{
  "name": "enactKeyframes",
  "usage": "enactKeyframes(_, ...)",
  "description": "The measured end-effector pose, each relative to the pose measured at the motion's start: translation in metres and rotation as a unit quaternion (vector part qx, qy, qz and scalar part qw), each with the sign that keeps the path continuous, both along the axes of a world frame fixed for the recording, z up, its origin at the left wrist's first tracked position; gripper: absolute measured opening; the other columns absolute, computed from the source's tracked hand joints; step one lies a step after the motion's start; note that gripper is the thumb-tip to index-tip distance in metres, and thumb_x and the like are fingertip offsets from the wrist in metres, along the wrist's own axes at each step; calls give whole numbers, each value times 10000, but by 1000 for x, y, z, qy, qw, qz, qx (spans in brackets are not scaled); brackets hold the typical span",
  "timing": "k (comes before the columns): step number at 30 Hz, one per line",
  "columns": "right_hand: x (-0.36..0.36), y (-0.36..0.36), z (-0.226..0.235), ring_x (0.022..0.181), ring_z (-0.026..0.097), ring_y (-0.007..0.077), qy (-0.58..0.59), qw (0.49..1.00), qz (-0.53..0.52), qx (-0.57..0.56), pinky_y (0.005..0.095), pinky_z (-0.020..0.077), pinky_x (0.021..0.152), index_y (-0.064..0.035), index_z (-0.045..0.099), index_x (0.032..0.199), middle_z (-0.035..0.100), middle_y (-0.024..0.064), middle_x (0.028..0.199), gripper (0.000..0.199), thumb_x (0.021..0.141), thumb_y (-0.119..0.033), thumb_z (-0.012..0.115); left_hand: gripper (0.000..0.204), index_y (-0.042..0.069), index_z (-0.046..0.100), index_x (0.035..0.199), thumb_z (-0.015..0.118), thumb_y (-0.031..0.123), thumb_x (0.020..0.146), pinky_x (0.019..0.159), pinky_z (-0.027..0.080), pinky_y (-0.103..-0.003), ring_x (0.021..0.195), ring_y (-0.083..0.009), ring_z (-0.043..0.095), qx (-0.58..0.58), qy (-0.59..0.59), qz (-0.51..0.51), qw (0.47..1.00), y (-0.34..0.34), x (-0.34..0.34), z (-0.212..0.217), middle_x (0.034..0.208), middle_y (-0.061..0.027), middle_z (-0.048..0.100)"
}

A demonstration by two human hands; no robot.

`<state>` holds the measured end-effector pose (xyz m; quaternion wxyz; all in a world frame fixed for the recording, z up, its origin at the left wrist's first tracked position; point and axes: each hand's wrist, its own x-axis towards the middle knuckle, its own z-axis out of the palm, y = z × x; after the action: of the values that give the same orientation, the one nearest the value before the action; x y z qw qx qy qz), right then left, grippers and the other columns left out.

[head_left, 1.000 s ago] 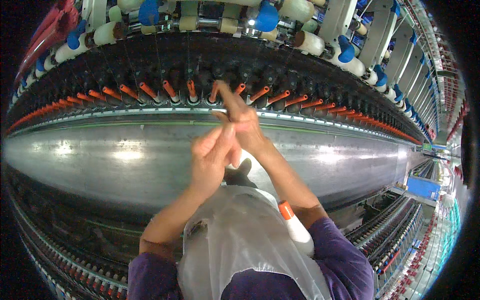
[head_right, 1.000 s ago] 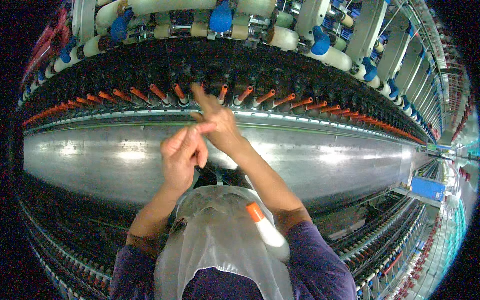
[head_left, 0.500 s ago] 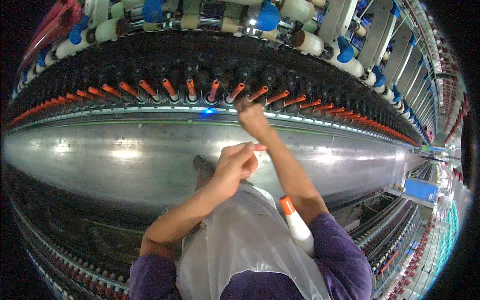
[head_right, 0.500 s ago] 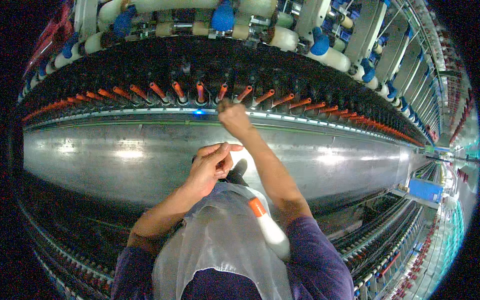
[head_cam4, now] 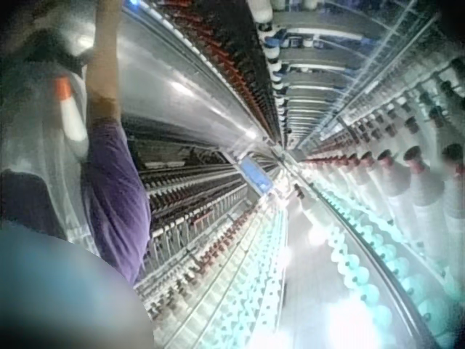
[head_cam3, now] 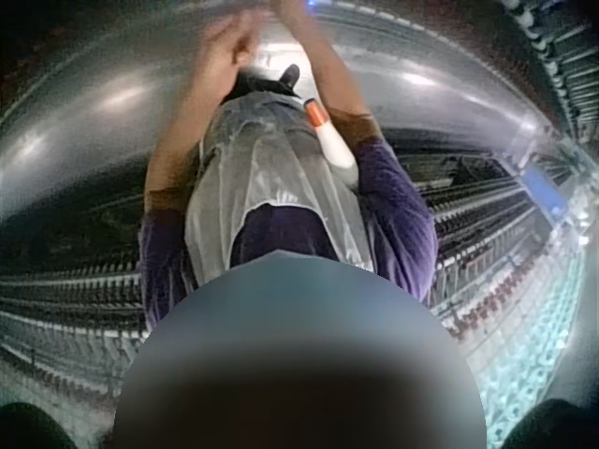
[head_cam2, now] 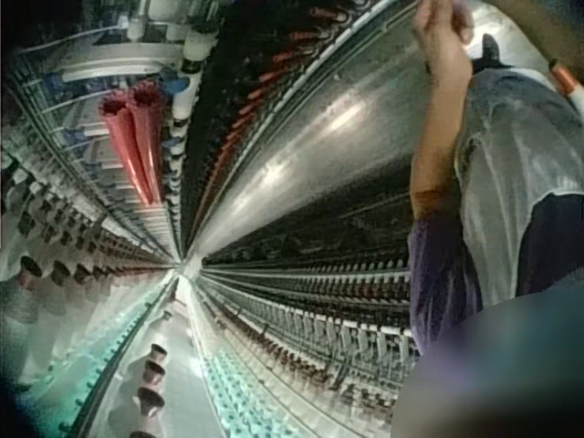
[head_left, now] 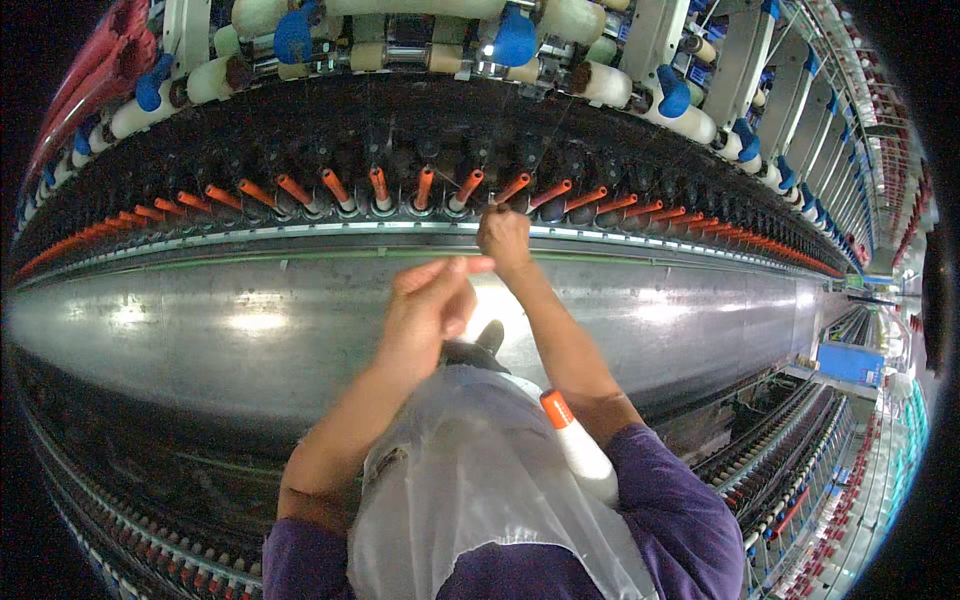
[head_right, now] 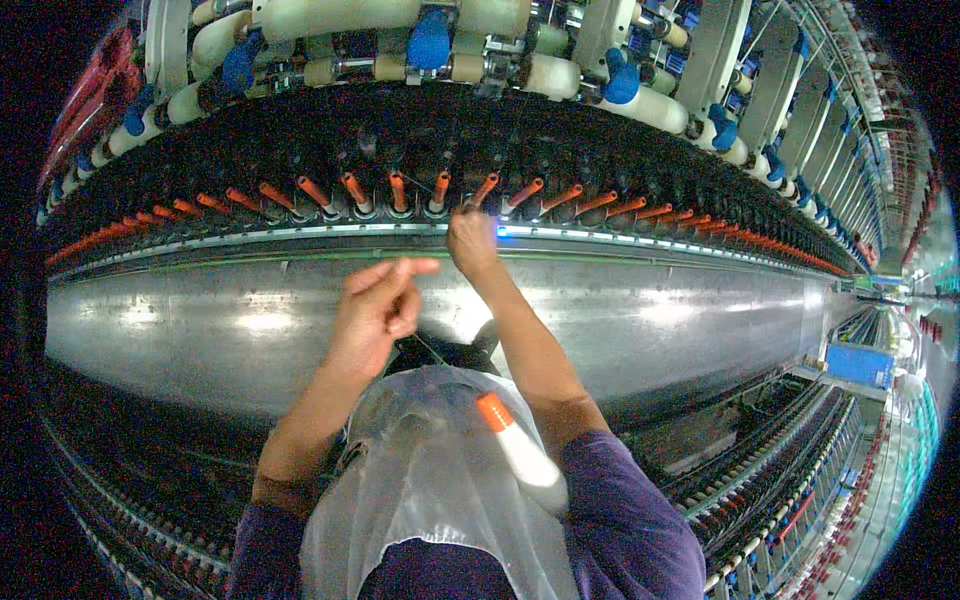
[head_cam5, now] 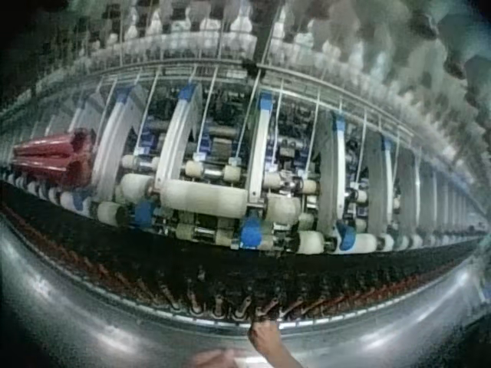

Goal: The person threads white yarn through a row of orange spindles on a spinning machine, repeatedly picking up spools, guiding the thread through guides, and attaching them to the spindles. The person moves along the machine, handling multiple spindles in sequence.

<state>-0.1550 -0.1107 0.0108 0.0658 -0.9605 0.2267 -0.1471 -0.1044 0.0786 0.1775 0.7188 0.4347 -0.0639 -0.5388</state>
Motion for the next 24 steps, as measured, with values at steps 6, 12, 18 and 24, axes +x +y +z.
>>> enactKeyframes(6, 36, 56, -10, 667, 640, 308, -4, 990, 138, 39, 423, 503, 539, -21, 613, 728, 627, 147, 747, 87, 644, -42, 609, 327, 1, 619, 1122, 484, 261, 976, 425, 242, -205, 472, -39, 323, 68, -12, 6, 998, 14, -1, 0, 574, 39, 438)
enactKeyframes(12, 43, 48, 125, 683, 609, 229, -299, 924, 125, 203, 309, 490, 579, 15, 642, 856, 574, 108, 864, 97, 781, -46, 644, 316, 30, 648, 1109, 491, 273, 980, 458, 244, -180, 513, -19, 388, -13, -344, 263, 901, 25, 76, 45, 586, 34, 492)
enactKeyframes(18, 30, 67, 213, 845, 560, 177, -311, 837, 239, 381, 275, 463, 711, 18, 670, 879, 550, 120, 1054, 131, 843, -106, 650, 292, 30, 657, 1108, 518, 244, 965, 470, 281, -194, 548, -31, 433, 52, -475, 208, 853, -3, 108, 51, 625, 30, 519)
enactKeyframes(24, 30, 68, 234, 686, 599, 140, -272, 802, 128, 516, 254, 469, 606, 36, 671, 841, 642, 106, 764, 153, 862, -86, 582, 229, 15, 609, 841, 515, 193, 949, 492, 350, -222, 586, -70, 463, -33, -193, 31, 980, -40, 62, 9, 682, 7, 531)
